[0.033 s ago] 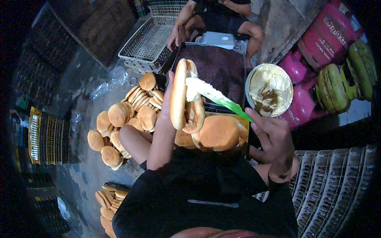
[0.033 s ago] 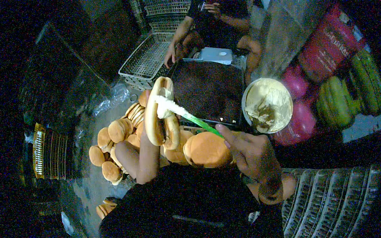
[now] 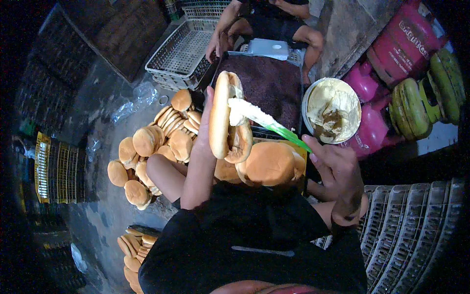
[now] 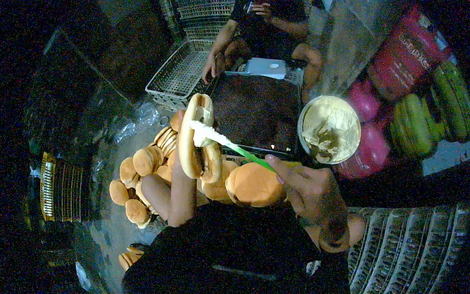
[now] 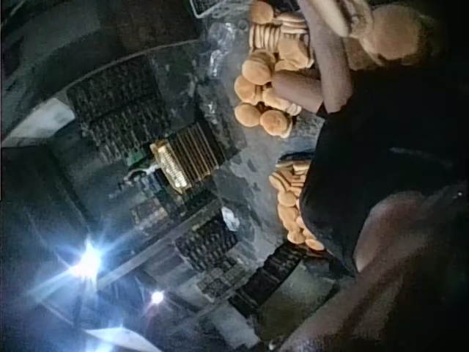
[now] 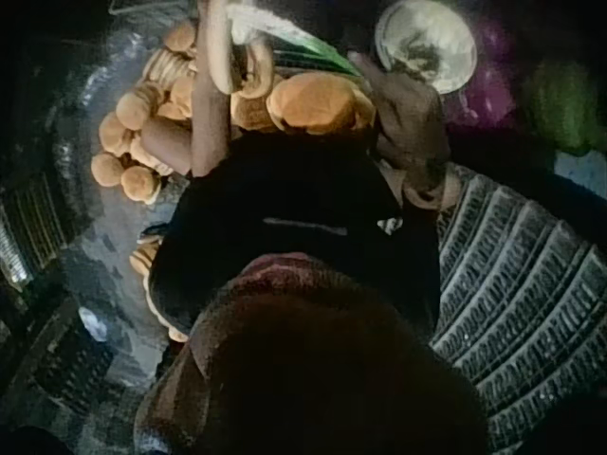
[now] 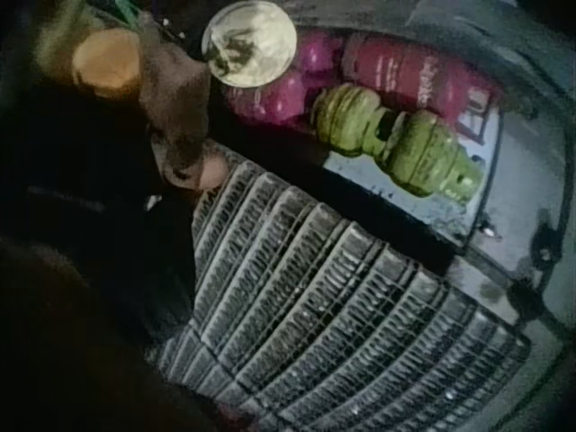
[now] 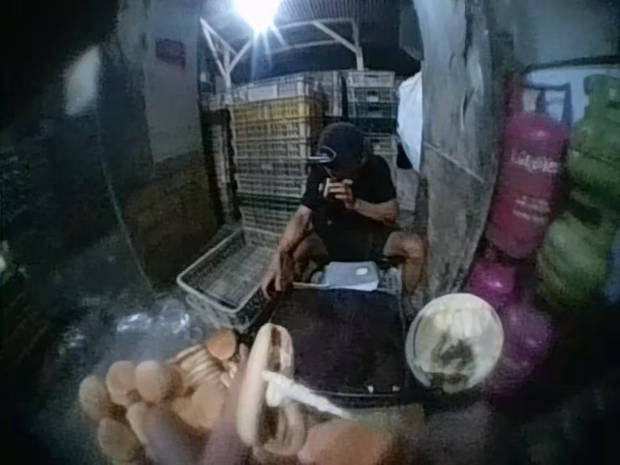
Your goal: The person repeatedly scoops margarine from a tub with a green spatula and spreads it inside sliced buns. They handle buns one at a time, open them, apply the spread, and place them back on the pile. A second person in the background slices buns on a cutting board.
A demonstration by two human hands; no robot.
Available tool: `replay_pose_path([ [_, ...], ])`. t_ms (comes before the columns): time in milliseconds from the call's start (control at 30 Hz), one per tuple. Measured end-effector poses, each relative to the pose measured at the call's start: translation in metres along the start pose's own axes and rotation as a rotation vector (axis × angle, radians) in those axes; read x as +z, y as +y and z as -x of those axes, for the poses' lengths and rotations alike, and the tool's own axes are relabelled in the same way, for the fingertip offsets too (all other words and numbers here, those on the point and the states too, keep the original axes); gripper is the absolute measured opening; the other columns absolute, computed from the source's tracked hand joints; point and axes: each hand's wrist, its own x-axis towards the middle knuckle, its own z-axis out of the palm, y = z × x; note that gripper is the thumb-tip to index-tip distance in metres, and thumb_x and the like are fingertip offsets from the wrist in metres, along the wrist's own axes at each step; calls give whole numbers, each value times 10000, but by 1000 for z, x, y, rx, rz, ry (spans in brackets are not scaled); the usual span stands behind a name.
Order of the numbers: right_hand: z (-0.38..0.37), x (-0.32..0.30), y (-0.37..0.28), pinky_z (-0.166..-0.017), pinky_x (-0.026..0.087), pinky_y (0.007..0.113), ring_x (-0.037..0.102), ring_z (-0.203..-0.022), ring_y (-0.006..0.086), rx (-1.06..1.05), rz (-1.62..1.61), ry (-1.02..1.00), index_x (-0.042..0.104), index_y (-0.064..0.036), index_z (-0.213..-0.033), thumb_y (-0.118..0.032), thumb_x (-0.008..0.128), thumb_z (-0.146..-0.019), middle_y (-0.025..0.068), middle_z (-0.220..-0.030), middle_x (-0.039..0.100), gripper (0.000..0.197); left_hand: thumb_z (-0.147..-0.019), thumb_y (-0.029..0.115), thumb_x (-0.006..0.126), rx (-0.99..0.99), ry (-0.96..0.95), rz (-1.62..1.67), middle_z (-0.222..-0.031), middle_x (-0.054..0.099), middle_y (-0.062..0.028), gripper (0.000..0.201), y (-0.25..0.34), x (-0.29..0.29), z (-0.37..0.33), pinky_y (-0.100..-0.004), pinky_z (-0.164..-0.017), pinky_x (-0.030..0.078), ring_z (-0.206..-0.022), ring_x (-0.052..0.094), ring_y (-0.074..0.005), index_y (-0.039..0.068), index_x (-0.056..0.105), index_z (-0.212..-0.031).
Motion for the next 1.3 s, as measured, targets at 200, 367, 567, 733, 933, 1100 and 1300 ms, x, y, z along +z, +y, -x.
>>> replay_pose_path([
  [200,3,0,-6,-407,381,325,470,-421,212,-57,130,-24,538,-14,-1150,29,569,-713,91,-549,462,440,-818,583,427,66,27,-98,-853,606,-97,561,10,4,-12,-373,-650,540,-731,625,-247,86,512,-1063],
  [367,7,19,-11,-396,372,327,456,-413,224,6,160,31,533,-33,-1164,16,569,-730,86,-541,440,438,-777,633,419,140,62,-13,-936,592,-86,628,2,5,-13,-378,-715,527,-815,610,-232,90,494,-1083],
  [567,7,36,-7,-410,377,335,468,-429,224,60,141,47,530,-29,-1165,3,570,-762,94,-552,459,407,-783,617,420,82,-227,327,-1128,530,-108,693,0,0,7,-443,-944,383,-1060,506,-264,70,435,-1208],
  [733,12,39,-5,-418,387,333,479,-432,218,79,70,86,527,-5,-1162,24,561,-771,92,-545,462,394,-826,522,459,163,-71,174,-1123,542,-107,581,-2,-7,10,-421,-919,414,-1036,530,-256,59,458,-1177],
  [933,19,52,-5,-455,432,317,541,-487,240,105,-51,114,524,24,-1149,39,546,-772,136,-623,539,378,-831,500,445,245,38,37,-1069,532,-165,607,-8,-11,-1,-446,-890,431,-1012,516,-288,-10,431,-1161],
  [1100,24,62,-9,-476,448,312,569,-519,253,83,-70,146,514,37,-1153,28,543,-783,168,-698,583,371,-815,494,481,302,39,-87,-1060,548,-105,553,-7,-11,-4,-370,-867,457,-981,551,-209,57,445,-1152],
  [1300,25,73,-8,-507,461,319,582,-543,270,229,-79,189,510,40,-1158,15,542,-793,181,-697,588,368,-758,469,581,118,-375,232,-1271,422,-150,720,-9,-15,4,-446,-973,365,-1169,424,-283,61,320,-1291],
])
